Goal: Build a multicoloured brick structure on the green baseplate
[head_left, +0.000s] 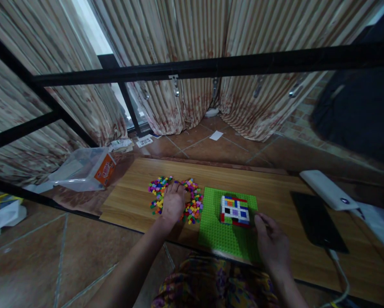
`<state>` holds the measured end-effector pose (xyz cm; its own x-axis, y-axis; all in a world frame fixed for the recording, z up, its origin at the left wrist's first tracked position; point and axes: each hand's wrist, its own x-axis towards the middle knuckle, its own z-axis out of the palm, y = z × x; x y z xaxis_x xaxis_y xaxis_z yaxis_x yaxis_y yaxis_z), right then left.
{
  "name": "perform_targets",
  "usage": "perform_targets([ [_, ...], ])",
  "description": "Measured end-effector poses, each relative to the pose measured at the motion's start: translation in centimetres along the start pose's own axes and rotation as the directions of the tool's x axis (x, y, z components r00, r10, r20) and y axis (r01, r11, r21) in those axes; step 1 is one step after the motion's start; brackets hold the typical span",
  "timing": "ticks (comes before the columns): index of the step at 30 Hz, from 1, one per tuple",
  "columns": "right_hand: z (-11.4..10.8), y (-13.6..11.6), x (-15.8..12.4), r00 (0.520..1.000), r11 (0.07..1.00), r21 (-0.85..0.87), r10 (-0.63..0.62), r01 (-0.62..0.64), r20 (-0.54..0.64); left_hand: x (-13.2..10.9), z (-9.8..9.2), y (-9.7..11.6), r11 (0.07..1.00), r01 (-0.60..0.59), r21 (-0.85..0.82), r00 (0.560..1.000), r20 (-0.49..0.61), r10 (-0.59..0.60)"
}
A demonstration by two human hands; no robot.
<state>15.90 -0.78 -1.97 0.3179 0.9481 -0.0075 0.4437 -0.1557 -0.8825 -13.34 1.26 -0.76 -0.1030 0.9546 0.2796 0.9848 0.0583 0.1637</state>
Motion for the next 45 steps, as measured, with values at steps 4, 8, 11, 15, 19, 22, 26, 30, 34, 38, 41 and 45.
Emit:
perform_targets([
  [4,0.1,-2.7,-1.6,0.988,0.985,0.089,-0.148,0.150,-0.033,-0.6,-2.3,1.8,0.919,0.171,-0.355,0.979,0.163,-0.119],
  [8,1.6,-6.0,-3.9,0.942,0.941,0.226,-0.293,0.253,0.164,-3.0,-4.5,5.2,0.628,0.215,-0.748,0.966,0.258,-0.023],
  [11,2.7,-7.3,-4.9,0.901,0.923,0.235,-0.360,0.305,0.242,-4.8,-5.7,7.4,0.527,0.219,-0.821,0.960,0.277,0.033],
  [15,2.9,-7.4,-5.6,0.874,0.906,0.258,-0.401,0.335,0.274,-5.7,-7.1,8.8,0.634,0.124,-0.763,0.960,0.254,0.118],
  [19,2.5,-7.0,-6.1,0.876,0.894,0.281,-0.419,0.350,0.239,-6.0,-7.4,9.3,0.708,0.083,-0.702,0.967,0.228,0.113],
  [22,2.4,-6.7,-6.7,0.890,0.898,0.265,-0.409,0.352,0.203,-6.6,-6.9,9.8,0.739,0.086,-0.668,0.973,0.216,0.081],
  [26,2.6,-6.1,-7.2,0.920,0.916,0.236,-0.362,0.323,0.148,-7.2,-6.2,10.3,0.759,0.104,-0.642,0.977,0.207,0.041],
  [30,2.1,-4.3,-6.8,0.963,0.951,0.224,-0.242,0.211,0.120,-6.6,-5.5,8.9,0.780,0.177,-0.600,0.978,0.198,-0.070],
  [34,0.2,-1.9,-5.7,0.985,0.978,0.173,-0.137,0.118,0.105,-4.5,-4.2,5.5,0.878,0.213,-0.430,0.974,0.164,-0.156],
  [38,-1.2,-1.4,-4.8,0.987,0.988,0.080,-0.138,0.131,0.083,-2.3,-3.4,3.0,0.961,0.238,-0.140,0.960,0.186,-0.210],
  [41,-1.1,-2.0,-4.3,0.965,0.967,0.029,-0.256,0.255,0.065,-1.0,-3.2,2.1,0.979,0.200,0.021,0.957,0.210,-0.200],
  [45,0.4,-1.7,-3.7,0.902,0.902,0.028,-0.431,0.431,0.017,-0.1,-3.0,1.4,0.990,0.122,0.076,0.965,0.225,-0.136],
])
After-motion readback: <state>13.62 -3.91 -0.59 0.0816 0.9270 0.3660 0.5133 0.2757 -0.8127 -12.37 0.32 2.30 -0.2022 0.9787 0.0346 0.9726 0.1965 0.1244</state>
